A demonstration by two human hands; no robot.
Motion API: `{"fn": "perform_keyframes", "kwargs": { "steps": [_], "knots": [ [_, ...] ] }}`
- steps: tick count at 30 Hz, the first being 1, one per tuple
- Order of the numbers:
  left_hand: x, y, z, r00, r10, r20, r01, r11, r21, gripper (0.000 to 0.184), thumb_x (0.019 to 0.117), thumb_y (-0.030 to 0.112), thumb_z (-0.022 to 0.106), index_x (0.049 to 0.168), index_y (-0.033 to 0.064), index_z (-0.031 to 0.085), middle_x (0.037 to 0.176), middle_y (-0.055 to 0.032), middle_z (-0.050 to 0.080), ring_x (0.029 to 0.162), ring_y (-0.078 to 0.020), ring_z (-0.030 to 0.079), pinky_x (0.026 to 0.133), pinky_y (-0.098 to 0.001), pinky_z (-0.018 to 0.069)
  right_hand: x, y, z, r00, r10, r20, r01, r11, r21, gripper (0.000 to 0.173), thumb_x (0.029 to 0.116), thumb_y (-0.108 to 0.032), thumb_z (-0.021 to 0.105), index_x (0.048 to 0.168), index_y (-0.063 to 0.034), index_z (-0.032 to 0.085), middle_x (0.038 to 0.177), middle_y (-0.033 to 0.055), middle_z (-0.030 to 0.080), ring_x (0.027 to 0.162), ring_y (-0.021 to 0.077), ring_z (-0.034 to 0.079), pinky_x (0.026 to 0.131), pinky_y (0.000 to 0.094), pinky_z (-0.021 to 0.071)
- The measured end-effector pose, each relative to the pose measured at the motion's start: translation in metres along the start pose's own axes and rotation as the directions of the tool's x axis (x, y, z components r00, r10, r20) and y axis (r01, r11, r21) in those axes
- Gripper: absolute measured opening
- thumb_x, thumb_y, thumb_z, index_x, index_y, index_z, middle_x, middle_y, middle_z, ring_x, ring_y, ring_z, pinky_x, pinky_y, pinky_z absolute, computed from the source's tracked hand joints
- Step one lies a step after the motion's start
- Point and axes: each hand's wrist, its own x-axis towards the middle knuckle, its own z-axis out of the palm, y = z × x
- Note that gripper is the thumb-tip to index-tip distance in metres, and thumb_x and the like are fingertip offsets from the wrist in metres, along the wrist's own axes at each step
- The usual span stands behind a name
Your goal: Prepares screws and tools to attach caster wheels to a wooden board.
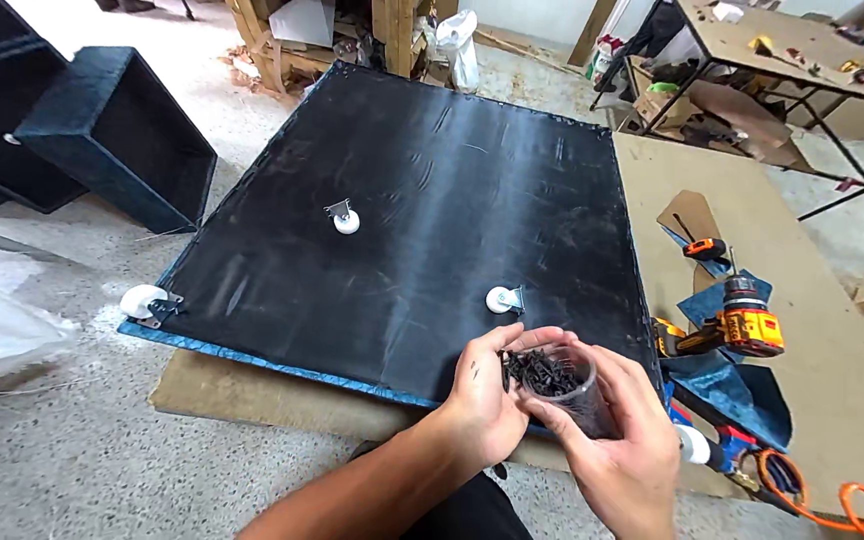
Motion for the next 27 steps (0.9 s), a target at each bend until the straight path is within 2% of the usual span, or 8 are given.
{"fn": "perform_keyframes", "kwargs": {
  "steps": [5,9,11,14,19,23,25,27],
  "knots": [
    [-0.003,0.010,0.008,0.993,0.074,0.086,-0.070,0.996,-0.050,0.061,0.1131,0.038,0.023,0.130,-0.0062,0.062,0.123,-0.0254,0.069,0.118,-0.0338,0.067,0.105,-0.0403,0.0515,-0.004,0.005,0.010,0.996,0.067,-0.063,-0.034,0.906,0.422,0.076,0.0761,-0.029,0.092,0.134,0.0018,0.055,0.127,0.0163,0.066,0.116,0.0295,0.067,0.098,0.0411,0.0608],
    [0.001,0.026,0.008,0.994,0.098,0.050,-0.094,0.993,-0.073,0.068,0.1121,0.043,0.018,0.127,-0.0070,0.061,0.120,-0.0264,0.070,0.112,-0.0367,0.070,0.100,-0.0446,0.0552,-0.005,-0.003,0.010,0.982,0.130,-0.135,-0.053,0.883,0.466,0.079,0.0739,-0.026,0.094,0.135,0.0034,0.052,0.125,0.0146,0.066,0.116,0.0265,0.066,0.100,0.0373,0.0599],
    [0.015,0.047,-0.001,0.958,0.279,0.061,-0.279,0.960,-0.011,0.071,0.1115,0.045,0.014,0.130,-0.0058,0.059,0.122,-0.0231,0.069,0.115,-0.0340,0.068,0.103,-0.0459,0.0536,-0.007,-0.003,0.007,0.980,0.148,-0.133,-0.070,0.880,0.469,0.082,0.0729,-0.027,0.094,0.136,0.0028,0.052,0.126,0.0141,0.067,0.118,0.0265,0.066,0.101,0.0371,0.0594],
    [0.058,0.089,-0.015,0.839,0.536,0.087,-0.541,0.809,0.230,0.082,0.1084,0.055,0.005,0.131,-0.0003,0.061,0.132,-0.0172,0.066,0.130,-0.0264,0.059,0.110,-0.0423,0.0445,-0.015,0.001,0.004,0.978,0.179,-0.107,-0.110,0.878,0.465,0.083,0.0739,-0.031,0.093,0.137,0.0030,0.051,0.127,0.0129,0.067,0.117,0.0247,0.067,0.099,0.0355,0.0603],
    [0.098,0.113,-0.006,0.779,0.623,0.070,-0.576,0.667,0.473,0.096,0.1001,0.072,-0.001,0.139,0.0088,0.059,0.149,-0.0091,0.056,0.144,-0.0216,0.044,0.117,-0.0470,0.0337,-0.031,0.007,0.004,0.970,0.232,-0.068,-0.165,0.841,0.516,0.081,0.0735,-0.029,0.094,0.135,0.0037,0.053,0.125,0.0136,0.068,0.117,0.0260,0.067,0.098,0.0361,0.0608],
    [0.082,0.117,-0.009,0.591,0.777,0.216,-0.704,0.366,0.609,0.084,0.1036,0.067,0.005,0.154,0.0120,0.045,0.164,-0.0065,0.038,0.154,-0.0226,0.029,0.125,-0.0509,0.0228,-0.044,0.012,-0.003,0.972,0.226,-0.071,-0.155,0.833,0.532,0.080,0.0733,-0.026,0.095,0.136,0.0002,0.053,0.129,0.0100,0.067,0.119,0.0233,0.066,0.101,0.0363,0.0595],
    [0.051,0.103,-0.014,0.578,0.756,0.309,-0.735,0.316,0.600,0.073,0.1075,0.061,0.013,0.153,0.0139,0.046,0.159,-0.0013,0.045,0.150,-0.0186,0.037,0.124,-0.0454,0.0284,-0.047,0.015,-0.008,0.973,0.212,-0.094,-0.138,0.855,0.500,0.080,0.0734,-0.027,0.095,0.137,-0.0020,0.054,0.131,0.0085,0.066,0.120,0.0216,0.065,0.103,0.0364,0.0585],
    [0.020,0.071,-0.017,0.692,0.620,0.370,-0.708,0.482,0.517,0.064,0.1105,0.053,0.018,0.140,0.0122,0.057,0.137,-0.0045,0.063,0.132,-0.0197,0.056,0.114,-0.0413,0.0438,-0.047,0.014,-0.014,0.974,0.188,-0.123,-0.112,0.882,0.458,0.080,0.0737,-0.027,0.095,0.138,-0.0026,0.054,0.131,0.0089,0.066,0.121,0.0219,0.065,0.104,0.0383,0.0577]
  ]
}}
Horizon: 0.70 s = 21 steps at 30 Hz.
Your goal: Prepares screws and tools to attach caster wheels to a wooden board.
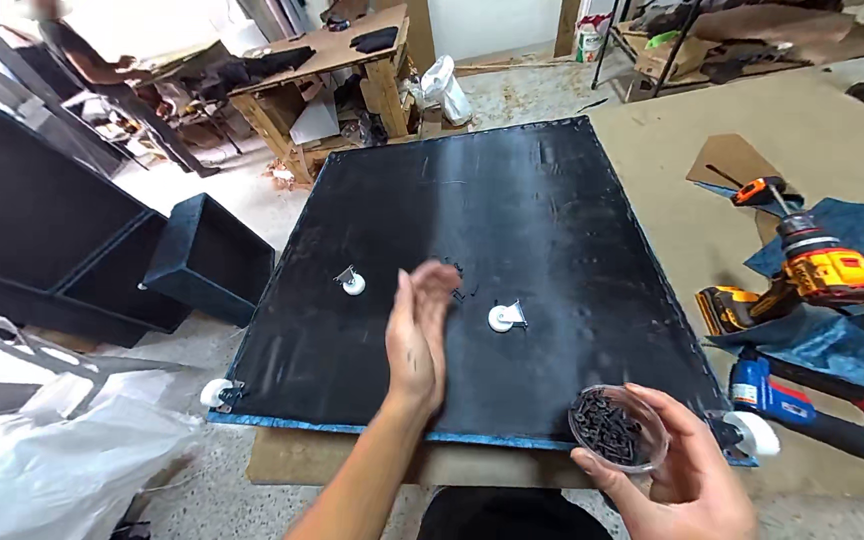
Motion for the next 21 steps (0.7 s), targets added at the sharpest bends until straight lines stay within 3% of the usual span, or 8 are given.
{"fn": "perform_keyframes", "kwargs": {
  "steps": [1,3,5,7,12,21],
  "knots": [
    [-0.020,-0.002,0.010,0.985,-0.154,0.083,0.164,0.977,-0.139,0.066,0.1111,0.050,0.016,0.133,0.0061,0.060,0.129,-0.0115,0.066,0.126,-0.0254,0.061,0.111,-0.0445,0.0475,0.002,-0.005,-0.001,1.000,-0.024,0.001,0.024,0.999,-0.035,0.081,0.0744,-0.028,0.094,0.140,-0.0026,0.054,0.131,0.0098,0.066,0.121,0.0224,0.065,0.104,0.0396,0.0576],
    [-0.051,-0.012,0.031,0.852,-0.480,0.210,0.524,0.776,-0.351,0.075,0.1110,0.047,0.010,0.132,-0.0067,0.057,0.128,-0.0246,0.066,0.123,-0.0357,0.064,0.108,-0.0494,0.0496,0.007,-0.017,0.003,0.995,-0.103,0.013,0.104,0.984,-0.146,0.079,0.0768,-0.032,0.093,0.140,-0.0014,0.056,0.130,0.0120,0.068,0.120,0.0214,0.066,0.105,0.0402,0.0574],
    [-0.065,-0.023,0.045,0.717,-0.638,0.279,0.688,0.584,-0.432,0.076,0.1105,0.048,0.008,0.137,-0.0044,0.055,0.132,-0.0228,0.065,0.125,-0.0329,0.062,0.107,-0.0471,0.0486,0.014,-0.017,0.017,0.976,-0.215,0.037,0.216,0.922,-0.321,0.071,0.0811,-0.041,0.087,0.132,0.0022,0.062,0.123,0.0138,0.071,0.115,0.0170,0.069,0.101,0.0352,0.0587],
    [-0.069,-0.031,0.051,0.701,-0.653,0.286,0.694,0.536,-0.480,0.072,0.1110,0.048,0.013,0.139,0.0002,0.058,0.133,-0.0196,0.065,0.127,-0.0300,0.060,0.109,-0.0461,0.0467,0.020,-0.008,0.026,0.962,-0.257,0.097,0.273,0.857,-0.438,0.066,0.0816,-0.043,0.085,0.126,0.0036,0.069,0.117,0.0141,0.074,0.110,0.0152,0.071,0.096,0.0310,0.0599],
    [-0.064,-0.017,0.051,0.800,-0.532,0.278,0.600,0.687,-0.409,0.070,0.1116,0.046,0.011,0.138,0.0016,0.059,0.133,-0.0189,0.065,0.128,-0.0286,0.061,0.111,-0.0437,0.0456,0.028,-0.013,0.029,0.937,-0.293,0.189,0.349,0.811,-0.471,0.068,0.0841,-0.044,0.083,0.126,0.0067,0.068,0.117,0.0166,0.073,0.108,0.0159,0.071,0.094,0.0295,0.0598],
    [-0.066,-0.016,0.047,0.776,-0.587,0.230,0.615,0.624,-0.482,0.066,0.1121,0.045,0.019,0.131,0.0007,0.064,0.126,-0.0181,0.068,0.123,-0.0266,0.063,0.109,-0.0428,0.0470,0.036,-0.019,0.033,0.918,-0.297,0.262,0.393,0.765,-0.510,0.067,0.0830,-0.044,0.084,0.125,0.0064,0.069,0.118,0.0178,0.073,0.109,0.0180,0.071,0.094,0.0305,0.0600]
  ]
}}
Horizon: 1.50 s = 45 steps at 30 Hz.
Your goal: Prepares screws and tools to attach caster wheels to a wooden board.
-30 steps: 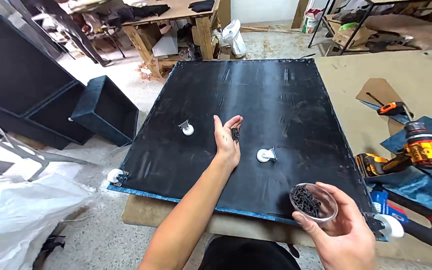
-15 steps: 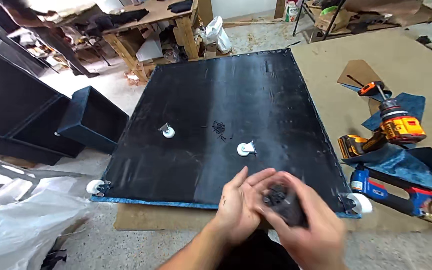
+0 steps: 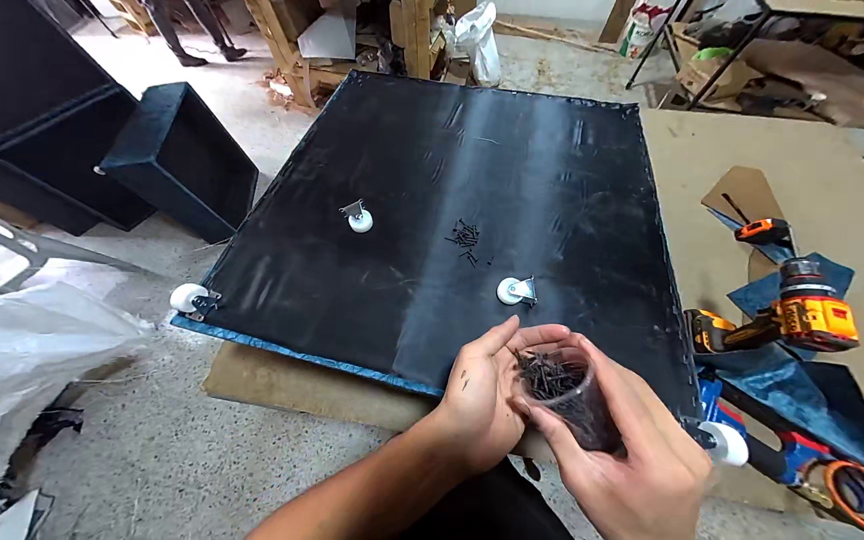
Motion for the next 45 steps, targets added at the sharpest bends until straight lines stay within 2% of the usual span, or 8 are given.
{"fn": "perform_keyframes", "kwargs": {
  "steps": [7,19,24,29,32,35,39,45],
  "knots": [
    [0.000,-0.010,-0.001,0.992,-0.022,-0.124,0.013,0.997,-0.077,0.054,0.1125,0.039,0.031,0.126,0.0023,0.067,0.124,-0.0156,0.068,0.120,-0.0248,0.063,0.106,-0.0424,0.0489,-0.002,0.005,0.000,0.996,0.034,0.080,-0.029,0.998,-0.058,0.067,0.0823,-0.047,0.083,0.126,0.0013,0.070,0.117,0.0132,0.073,0.105,0.0146,0.071,0.090,0.0295,0.0605],
    [-0.007,0.029,0.009,0.977,0.006,-0.211,-0.049,0.978,-0.203,0.061,0.1127,0.041,0.024,0.131,-0.0072,0.058,0.116,-0.0264,0.070,0.110,-0.0358,0.070,0.101,-0.0454,0.0540,-0.015,0.007,0.022,0.976,0.210,-0.060,-0.172,0.908,0.383,0.074,0.0736,-0.033,0.093,0.131,0.0017,0.064,0.130,0.0160,0.064,0.116,0.0277,0.067,0.097,0.0408,0.0621],
    [0.022,0.062,-0.014,0.922,0.310,-0.232,-0.313,0.950,0.026,0.065,0.1121,0.046,0.017,0.136,-0.0026,0.052,0.124,-0.0188,0.066,0.114,-0.0285,0.067,0.102,-0.0434,0.0532,-0.022,0.005,0.015,0.957,0.271,-0.100,-0.195,0.863,0.465,0.076,0.0749,-0.034,0.093,0.134,0.0014,0.060,0.128,0.0142,0.064,0.113,0.0243,0.067,0.095,0.0366,0.0615],
    [0.072,0.095,-0.021,0.715,0.652,-0.252,-0.596,0.757,0.269,0.074,0.1072,0.061,0.025,0.163,0.0132,0.022,0.168,-0.0102,0.027,0.154,-0.0253,0.026,0.125,-0.0481,0.0227,-0.035,0.011,0.008,0.951,0.304,-0.053,-0.242,0.841,0.485,0.077,0.0758,-0.035,0.093,0.134,0.0036,0.059,0.127,0.0148,0.065,0.114,0.0246,0.066,0.096,0.0366,0.0608],
    [0.075,0.110,-0.022,0.703,0.702,-0.117,-0.623,0.687,0.375,0.079,0.1048,0.066,0.024,0.167,0.0199,0.009,0.174,-0.0073,0.007,0.159,-0.0242,0.007,0.127,-0.0518,0.0106,-0.045,0.010,0.001,0.947,0.320,-0.026,-0.263,0.821,0.506,0.078,0.0747,-0.033,0.094,0.135,0.0009,0.059,0.129,0.0130,0.064,0.116,0.0234,0.066,0.097,0.0365,0.0606],
    [0.046,0.104,-0.037,0.829,0.559,0.006,-0.496,0.729,0.472,0.079,0.1038,0.069,0.017,0.166,0.0208,0.014,0.172,-0.0045,0.017,0.158,-0.0241,0.017,0.127,-0.0507,0.0192,-0.057,0.010,-0.011,0.936,0.351,0.009,-0.297,0.778,0.553,0.078,0.0730,-0.028,0.095,0.138,-0.0060,0.059,0.131,0.0085,0.063,0.118,0.0213,0.065,0.099,0.0362,0.0598],
    [-0.003,0.055,-0.059,0.855,0.507,0.109,-0.472,0.674,0.569,0.073,0.1111,0.050,0.013,0.134,0.0001,0.062,0.136,-0.0171,0.064,0.129,-0.0314,0.060,0.112,-0.0495,0.0464,-0.068,0.017,-0.023,0.954,0.296,0.037,-0.254,0.743,0.619,0.081,0.0726,-0.019,0.095,0.142,-0.0152,0.054,0.132,0.0040,0.066,0.122,0.0222,0.064,0.105,0.0405,0.0565],
    [-0.063,-0.037,-0.068,0.947,0.285,0.147,-0.314,0.733,0.604,0.052,0.1114,0.036,0.034,0.119,-0.0031,0.068,0.113,-0.0175,0.073,0.103,-0.0252,0.071,0.096,-0.0430,0.0573,-0.073,0.014,-0.020,0.960,0.157,0.232,-0.273,0.712,0.647,0.081,0.0740,-0.016,0.094,0.143,-0.0085,0.052,0.130,0.0095,0.069,0.121,0.0247,0.066,0.107,0.0467,0.0561]
  ]
}}
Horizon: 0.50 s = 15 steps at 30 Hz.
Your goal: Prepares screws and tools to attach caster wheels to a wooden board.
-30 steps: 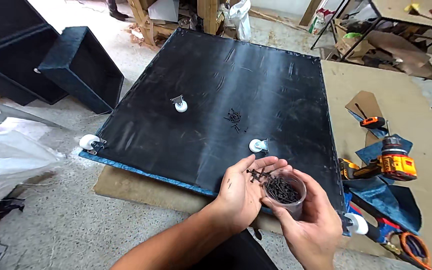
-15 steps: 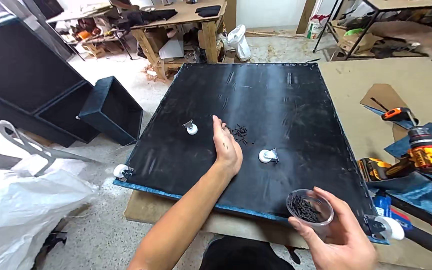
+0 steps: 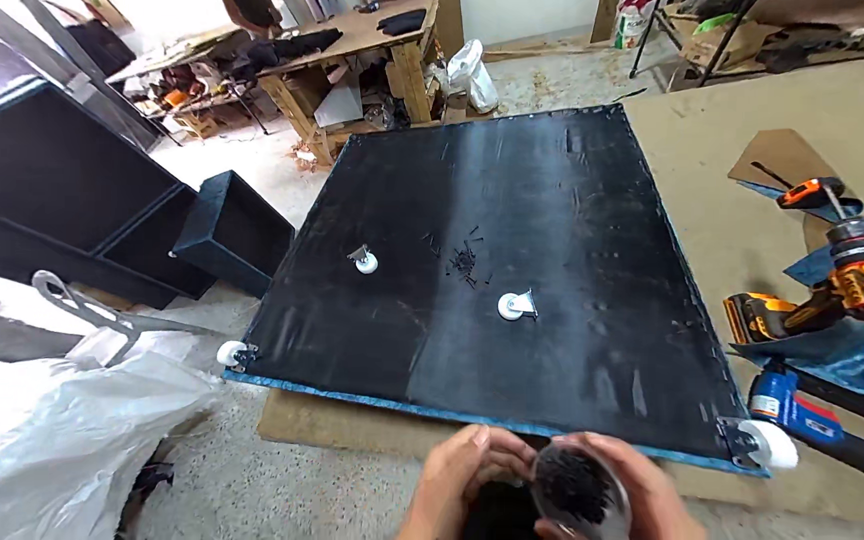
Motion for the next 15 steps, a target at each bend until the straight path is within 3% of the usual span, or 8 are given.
{"fn": "perform_keyframes", "kwargs": {
  "steps": [3,6,8,10,13,15],
  "knots": [
    [-0.034,-0.019,0.005,0.987,-0.124,-0.099,0.141,0.971,0.193,0.037,0.1104,0.024,0.043,0.116,0.0034,0.073,0.107,-0.0082,0.076,0.099,-0.0170,0.071,0.093,-0.0383,0.0589,-0.014,0.000,-0.004,0.985,-0.016,0.171,0.008,0.999,0.050,0.070,0.0823,-0.020,0.089,0.142,-0.0039,0.054,0.131,0.0112,0.068,0.123,0.0225,0.065,0.107,0.0441,0.0567],
    [-0.051,-0.043,-0.014,0.995,-0.093,-0.038,0.101,0.920,0.380,0.032,0.1107,0.019,0.044,0.121,0.0035,0.070,0.113,-0.0108,0.076,0.102,-0.0243,0.074,0.096,-0.0460,0.0596,-0.052,0.007,-0.044,0.985,0.056,0.165,-0.057,0.998,0.001,0.065,0.0835,-0.019,0.087,0.138,-0.0004,0.057,0.129,0.0132,0.068,0.122,0.0222,0.065,0.106,0.0425,0.0567],
    [-0.058,-0.052,-0.031,0.995,-0.074,-0.065,0.094,0.918,0.386,0.033,0.1116,0.020,0.041,0.122,0.0046,0.068,0.117,-0.0105,0.074,0.103,-0.0249,0.073,0.096,-0.0459,0.0588,-0.087,0.011,-0.073,0.971,0.239,-0.022,-0.240,0.963,-0.120,0.065,0.0804,-0.022,0.089,0.136,-0.0032,0.060,0.126,0.0090,0.070,0.118,0.0185,0.067,0.104,0.0417,0.0583],
    [-0.065,-0.056,-0.036,0.986,-0.053,-0.156,0.104,0.934,0.341,0.034,0.1118,0.019,0.038,0.121,0.0038,0.067,0.117,-0.0109,0.074,0.102,-0.0252,0.072,0.096,-0.0449,0.0582,-0.119,0.029,-0.100,0.878,0.358,-0.317,-0.431,0.879,-0.203,0.070,0.0779,-0.027,0.091,0.136,-0.0037,0.059,0.125,0.0085,0.070,0.113,0.0187,0.069,0.098,0.0414,0.0609],
    [-0.064,-0.055,-0.018,0.973,0.005,-0.230,0.062,0.958,0.280,0.034,0.1116,0.016,0.037,0.119,0.0039,0.068,0.114,-0.0121,0.075,0.101,-0.0262,0.073,0.095,-0.0438,0.0591,-0.135,0.089,-0.148,0.714,0.305,-0.630,-0.590,0.747,-0.306,0.080,0.0750,-0.031,0.092,0.140,-0.0029,0.055,0.124,0.0143,0.066,0.109,0.0224,0.067,0.091,0.0425,0.0609],
    [-0.053,-0.046,0.005,0.973,0.116,-0.201,-0.041,0.939,0.341,0.030,0.1108,0.016,0.042,0.117,0.0067,0.071,0.111,-0.0114,0.076,0.100,-0.0266,0.074,0.094,-0.0435,0.0601,-0.128,0.131,-0.180,0.697,0.215,-0.684,-0.591,0.712,-0.378,0.084,0.0741,-0.027,0.092,0.143,-0.0022,0.051,0.127,0.0197,0.063,0.111,0.0279,0.065,0.092,0.0477,0.0583]
  ]
}}
